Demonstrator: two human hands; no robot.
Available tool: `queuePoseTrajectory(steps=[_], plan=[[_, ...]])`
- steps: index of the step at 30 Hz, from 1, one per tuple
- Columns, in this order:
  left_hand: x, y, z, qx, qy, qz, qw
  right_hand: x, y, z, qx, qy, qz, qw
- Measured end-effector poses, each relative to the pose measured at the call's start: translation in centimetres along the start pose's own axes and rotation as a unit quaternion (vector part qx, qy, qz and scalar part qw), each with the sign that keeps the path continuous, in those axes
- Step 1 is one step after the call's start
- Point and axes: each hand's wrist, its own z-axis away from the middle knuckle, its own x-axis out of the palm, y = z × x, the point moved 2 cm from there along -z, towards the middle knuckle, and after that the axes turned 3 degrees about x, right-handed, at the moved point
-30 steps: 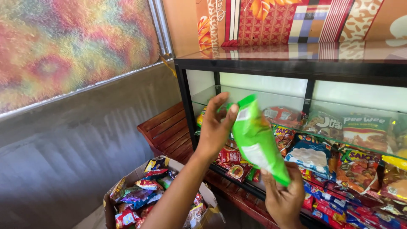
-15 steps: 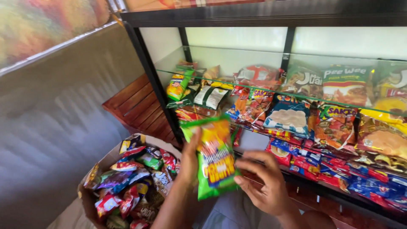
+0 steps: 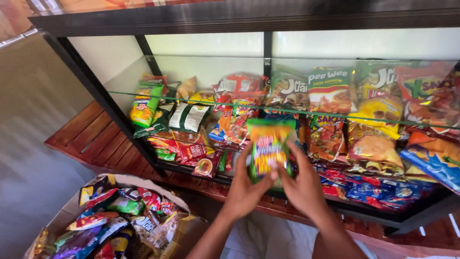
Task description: Restocking and organizing various snack bags into a glass display case from a box on the floor.
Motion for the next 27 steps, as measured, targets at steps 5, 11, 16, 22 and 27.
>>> queuePoseTrajectory(steps=[5,11,16,22,27], plan=[[-0.3,-3.3,-9.8,0.19,0.019,-0.118,0.975,-0.4,1.5,-8.3,-0.191,0.085,0.029,0.977],[-2.6,-4.3,-19.4,0.18,0.091,-0.146,0.968,-0.5,1.1,-14.0,-0.345,0.096,0.279,0.891],[-3.1,-6.5,-24.3,0.191,0.008,-0.343,0.92,-1.9,3.4,-18.0,-0.179,0.132,0.455,0.862],[-1.6,-4.8,-27.8,-0.041,-0.058,-0.465,0.883,-1.9,4.4,-22.1,-0.138,0.117,0.397,0.9],[-0.8,-7.3,-26.7,0.111,0.016,-0.478,0.871,-2.1,4.3,-22.4,-0.167,0.173,0.39,0.889]])
